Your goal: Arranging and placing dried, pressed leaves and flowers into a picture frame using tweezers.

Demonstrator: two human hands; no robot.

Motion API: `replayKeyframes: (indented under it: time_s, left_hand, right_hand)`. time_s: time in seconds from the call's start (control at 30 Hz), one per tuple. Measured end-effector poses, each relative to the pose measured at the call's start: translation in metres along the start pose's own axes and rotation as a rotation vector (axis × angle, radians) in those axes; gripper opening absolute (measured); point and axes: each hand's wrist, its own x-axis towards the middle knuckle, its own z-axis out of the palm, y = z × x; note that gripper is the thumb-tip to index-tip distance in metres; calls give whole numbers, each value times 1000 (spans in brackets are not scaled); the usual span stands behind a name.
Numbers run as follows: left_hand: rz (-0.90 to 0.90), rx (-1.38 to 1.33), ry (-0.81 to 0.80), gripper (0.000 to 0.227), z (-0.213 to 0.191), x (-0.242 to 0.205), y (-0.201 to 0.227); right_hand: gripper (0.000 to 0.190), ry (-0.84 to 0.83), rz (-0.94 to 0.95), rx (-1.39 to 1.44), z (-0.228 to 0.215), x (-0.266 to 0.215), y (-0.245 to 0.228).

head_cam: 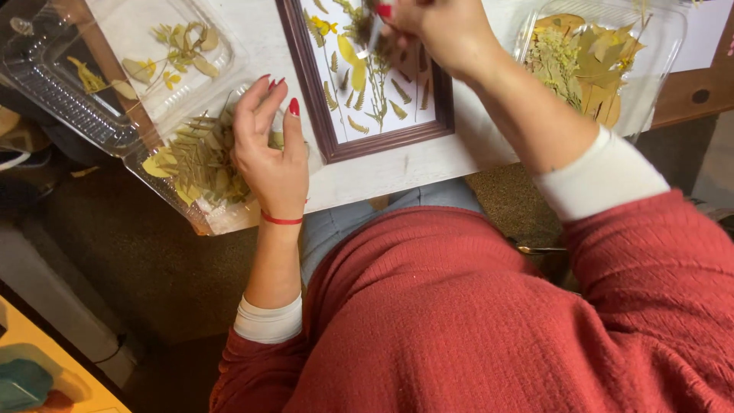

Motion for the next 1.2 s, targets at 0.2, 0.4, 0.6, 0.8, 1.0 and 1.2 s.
replayKeyframes:
  time_s: [0.2,0.4,0.6,0.8,1.0,1.2]
  left_hand:
    - [7,65,-45,42,-7,-12,6]
    - [23,85,-47,41,-8,-12,6]
    - [34,66,-38,43,-12,-18,7]
    - [-16,64,-14,41,-12,-23,9]
    - [-15,77,-12,40,-13,-23,8]
    - [-13,89,-4,38,-10,-22,11]
  right_hand:
    - [20,15,-41,31,10,-40,18]
    - [30,-92,-109,-203,21,-21,27]
    - [28,-221,-128,-475,27,5,17]
    - [18,-327,-1,-644,36,20,4]
    - [12,-417,-30,-612,35,32,11]
    - [9,-419,19,-604,35,31,4]
